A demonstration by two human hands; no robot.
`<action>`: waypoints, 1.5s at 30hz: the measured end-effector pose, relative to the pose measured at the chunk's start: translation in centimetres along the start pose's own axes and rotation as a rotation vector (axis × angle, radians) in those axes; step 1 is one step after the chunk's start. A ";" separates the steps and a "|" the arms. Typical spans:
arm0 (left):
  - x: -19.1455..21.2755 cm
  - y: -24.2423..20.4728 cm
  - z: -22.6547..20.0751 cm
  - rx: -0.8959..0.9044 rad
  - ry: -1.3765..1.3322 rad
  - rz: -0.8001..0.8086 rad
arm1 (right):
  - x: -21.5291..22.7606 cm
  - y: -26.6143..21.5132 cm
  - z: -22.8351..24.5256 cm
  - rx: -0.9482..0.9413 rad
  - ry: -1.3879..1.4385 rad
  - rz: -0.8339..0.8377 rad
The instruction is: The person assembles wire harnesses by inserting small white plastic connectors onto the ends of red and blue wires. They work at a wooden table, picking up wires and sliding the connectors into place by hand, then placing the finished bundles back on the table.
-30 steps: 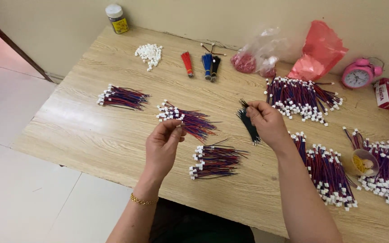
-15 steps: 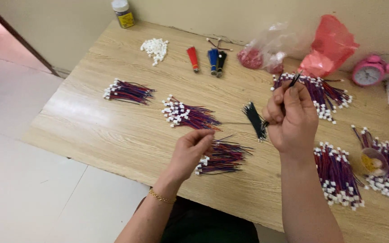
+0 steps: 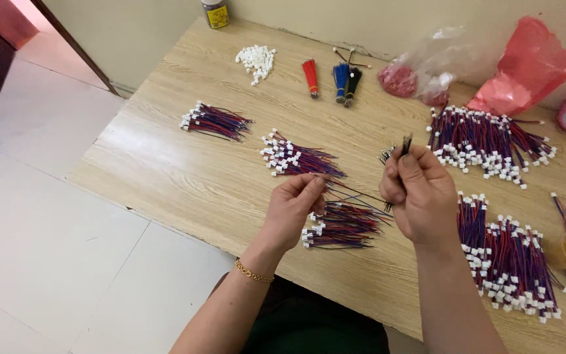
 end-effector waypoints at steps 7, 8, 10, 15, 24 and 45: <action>-1.0 -0.7 -2.1 -0.098 0.138 0.051 | -2.2 -0.6 -0.2 -0.067 -0.624 -0.037; -1.5 -0.8 -3.0 -0.169 0.192 0.069 | -2.0 -0.3 -1.0 -0.085 -0.677 -0.026; -2.1 -1.0 -4.3 -0.241 0.246 0.087 | -2.3 0.1 -1.7 -0.104 -0.729 -0.015; -2.3 -1.6 -5.6 -0.328 0.371 0.101 | -0.9 0.6 -4.7 -0.256 -0.713 0.011; -0.7 -0.6 -2.4 -0.182 0.181 0.089 | -2.5 0.0 -2.0 -0.196 -0.742 0.005; 0.9 0.1 -0.2 0.026 -0.036 -0.029 | -7.1 -1.5 2.4 0.168 -1.320 0.069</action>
Point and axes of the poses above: each hand's wrist, its own y-axis towards the middle knuckle, its own x-axis out of the back of the hand, z = x × y, the point moved 6 cm from there along y, towards the middle knuckle, and after that the axes turned 11 degrees about -x, right-handed, at the moved point
